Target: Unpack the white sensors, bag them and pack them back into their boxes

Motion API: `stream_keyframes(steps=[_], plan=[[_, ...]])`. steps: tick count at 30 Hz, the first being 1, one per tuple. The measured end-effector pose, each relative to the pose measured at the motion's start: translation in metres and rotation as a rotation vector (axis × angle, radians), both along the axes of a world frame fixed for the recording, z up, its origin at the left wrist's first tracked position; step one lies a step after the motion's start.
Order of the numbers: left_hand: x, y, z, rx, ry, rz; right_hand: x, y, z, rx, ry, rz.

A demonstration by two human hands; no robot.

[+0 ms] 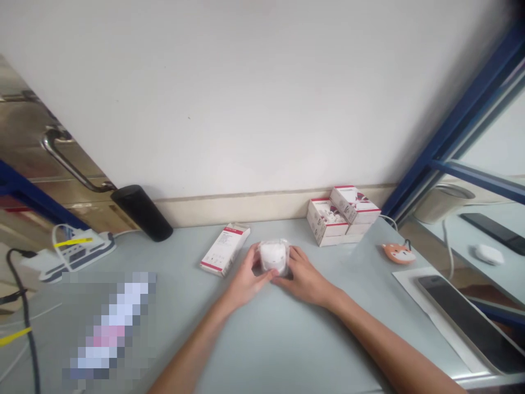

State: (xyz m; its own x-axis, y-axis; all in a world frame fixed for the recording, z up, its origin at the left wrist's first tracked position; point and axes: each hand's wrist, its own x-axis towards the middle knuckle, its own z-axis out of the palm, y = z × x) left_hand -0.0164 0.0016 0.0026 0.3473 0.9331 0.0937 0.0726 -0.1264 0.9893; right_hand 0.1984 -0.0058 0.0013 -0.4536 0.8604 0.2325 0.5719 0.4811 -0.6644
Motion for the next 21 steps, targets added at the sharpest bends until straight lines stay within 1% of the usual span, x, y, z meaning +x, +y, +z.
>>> stream_keyframes(steps=[2,3,6,8,10,13,16,19,21], plan=[[0.002,0.001,0.0,-0.049,-0.06,0.038,0.0,0.001,0.002,-0.013,0.058,0.007],[0.003,0.001,0.001,-0.085,-0.124,0.073,0.0,0.002,0.004,-0.048,0.11,0.009],[0.005,0.002,0.006,-0.211,-0.406,0.183,0.0,0.002,0.013,-0.184,0.321,-0.016],[0.006,0.001,0.012,-0.28,-0.556,0.179,-0.002,0.0,0.018,-0.227,0.44,-0.063],[0.007,0.0,0.017,-0.341,-0.639,0.13,-0.004,-0.002,0.022,-0.23,0.522,-0.13],[0.009,-0.001,0.023,-0.41,-0.68,0.086,-0.007,-0.005,0.023,-0.227,0.636,-0.235],[0.012,-0.003,0.024,-0.443,-0.686,0.066,-0.007,-0.004,0.023,-0.193,0.748,-0.326],[0.013,-0.005,0.021,-0.422,-0.669,0.068,-0.004,-0.001,0.023,-0.12,0.832,-0.389],[0.013,-0.006,0.019,-0.392,-0.622,0.064,-0.002,0.0,0.024,-0.114,0.859,-0.415]])
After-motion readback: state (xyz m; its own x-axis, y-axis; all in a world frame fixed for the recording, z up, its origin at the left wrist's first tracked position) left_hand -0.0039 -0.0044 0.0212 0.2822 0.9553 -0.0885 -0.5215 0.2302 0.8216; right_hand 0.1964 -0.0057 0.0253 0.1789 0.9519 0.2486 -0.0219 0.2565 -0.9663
